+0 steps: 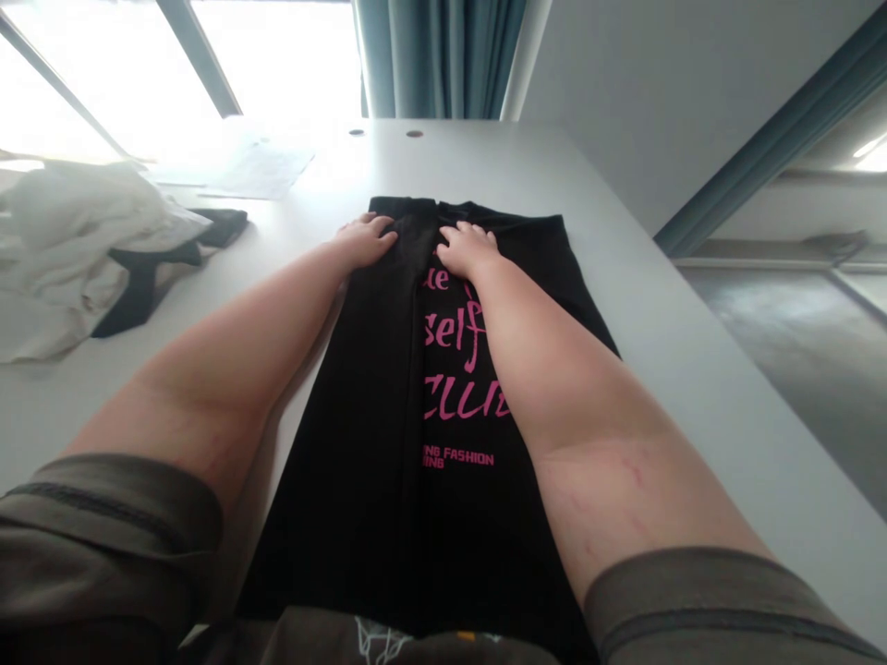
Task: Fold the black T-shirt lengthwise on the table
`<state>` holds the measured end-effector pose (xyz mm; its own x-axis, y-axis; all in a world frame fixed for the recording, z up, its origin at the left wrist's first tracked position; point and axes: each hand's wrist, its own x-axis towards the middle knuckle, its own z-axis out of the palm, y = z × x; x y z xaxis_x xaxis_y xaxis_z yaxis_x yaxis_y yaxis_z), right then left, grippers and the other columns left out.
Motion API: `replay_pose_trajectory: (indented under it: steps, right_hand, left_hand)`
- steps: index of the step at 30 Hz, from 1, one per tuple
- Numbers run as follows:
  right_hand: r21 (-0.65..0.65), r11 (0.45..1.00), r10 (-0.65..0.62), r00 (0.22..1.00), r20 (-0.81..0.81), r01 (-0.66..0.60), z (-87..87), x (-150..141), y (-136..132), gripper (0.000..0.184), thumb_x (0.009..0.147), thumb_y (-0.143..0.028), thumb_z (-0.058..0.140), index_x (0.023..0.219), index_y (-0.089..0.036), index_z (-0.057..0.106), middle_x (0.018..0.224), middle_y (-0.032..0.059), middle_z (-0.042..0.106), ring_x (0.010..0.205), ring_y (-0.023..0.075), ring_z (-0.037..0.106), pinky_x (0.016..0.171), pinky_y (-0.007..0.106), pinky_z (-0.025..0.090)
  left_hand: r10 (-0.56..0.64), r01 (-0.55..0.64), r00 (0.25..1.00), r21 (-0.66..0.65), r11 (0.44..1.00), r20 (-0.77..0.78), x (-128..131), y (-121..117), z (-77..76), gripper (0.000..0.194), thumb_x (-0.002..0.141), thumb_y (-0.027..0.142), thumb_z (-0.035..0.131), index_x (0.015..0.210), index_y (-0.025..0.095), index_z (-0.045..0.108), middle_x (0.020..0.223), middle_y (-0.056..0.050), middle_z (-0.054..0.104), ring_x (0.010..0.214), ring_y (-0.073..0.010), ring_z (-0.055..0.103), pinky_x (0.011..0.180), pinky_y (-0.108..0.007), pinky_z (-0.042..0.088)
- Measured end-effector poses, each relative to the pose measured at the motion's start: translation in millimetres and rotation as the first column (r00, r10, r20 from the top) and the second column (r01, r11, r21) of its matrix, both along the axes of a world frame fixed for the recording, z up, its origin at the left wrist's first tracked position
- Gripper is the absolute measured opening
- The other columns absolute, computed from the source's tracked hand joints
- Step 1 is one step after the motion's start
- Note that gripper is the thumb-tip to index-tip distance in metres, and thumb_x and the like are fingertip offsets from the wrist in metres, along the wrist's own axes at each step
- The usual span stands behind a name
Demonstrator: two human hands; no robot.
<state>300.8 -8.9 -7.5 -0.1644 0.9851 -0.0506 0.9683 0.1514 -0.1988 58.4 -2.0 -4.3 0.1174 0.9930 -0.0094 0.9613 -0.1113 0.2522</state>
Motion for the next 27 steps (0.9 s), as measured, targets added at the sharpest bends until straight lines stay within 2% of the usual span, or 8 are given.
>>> replay_pose_trajectory:
  steps: [7,14,21,27]
  right_hand:
    - [-0.005,1.0,-0.011,1.0,0.006,0.011,5.8,-3.5,-7.6,0.079,0.111,-0.049,0.042,0.186,-0.024,0.045,0.193,0.0103,0.031,0.18,0.0391,0.033,0.152,0.067,0.025]
    - [0.004,1.0,-0.006,1.0,-0.001,0.006,3.5,-2.4,-5.7,0.078,0.112,-0.049,0.043,0.186,-0.025,0.046,0.193,0.0104,0.031,0.18,0.0389,0.033,0.152,0.067,0.025]
    - [-0.003,1.0,-0.014,1.0,0.015,0.014,4.5,-3.1,-6.6,0.078,0.112,-0.05,0.042,0.187,-0.026,0.045,0.193,0.0097,0.03,0.18,0.0377,0.032,0.152,0.065,0.025]
    - [-0.008,1.0,-0.016,1.0,0.006,0.016,7.2,-4.6,-10.4,0.077,0.113,-0.049,0.041,0.187,-0.026,0.045,0.193,0.0094,0.029,0.181,0.0376,0.03,0.153,0.065,0.023]
  left_hand:
    - [0.005,-0.006,1.0,-0.011,1.0,-0.011,1.2,-1.1,1.6,0.076,0.117,0.062,0.043,0.187,0.033,0.047,0.193,-0.007,0.036,0.178,-0.0365,0.036,0.149,-0.051,0.024]
    - [0.003,-0.003,1.0,0.0,1.0,-0.007,1.7,-1.5,1.8,0.075,0.117,0.061,0.044,0.187,0.034,0.048,0.192,-0.007,0.038,0.177,-0.0369,0.037,0.149,-0.053,0.024]
    - [0.0,0.0,1.0,-0.008,1.0,-0.008,-0.4,-1.1,1.5,0.077,0.117,0.066,0.042,0.187,0.035,0.047,0.192,-0.006,0.037,0.177,-0.036,0.036,0.149,-0.051,0.023]
    - [0.002,-0.002,1.0,-0.009,1.0,0.001,0.8,-3.7,3.2,0.077,0.116,0.062,0.043,0.187,0.033,0.048,0.193,-0.007,0.036,0.177,-0.0379,0.036,0.149,-0.053,0.023]
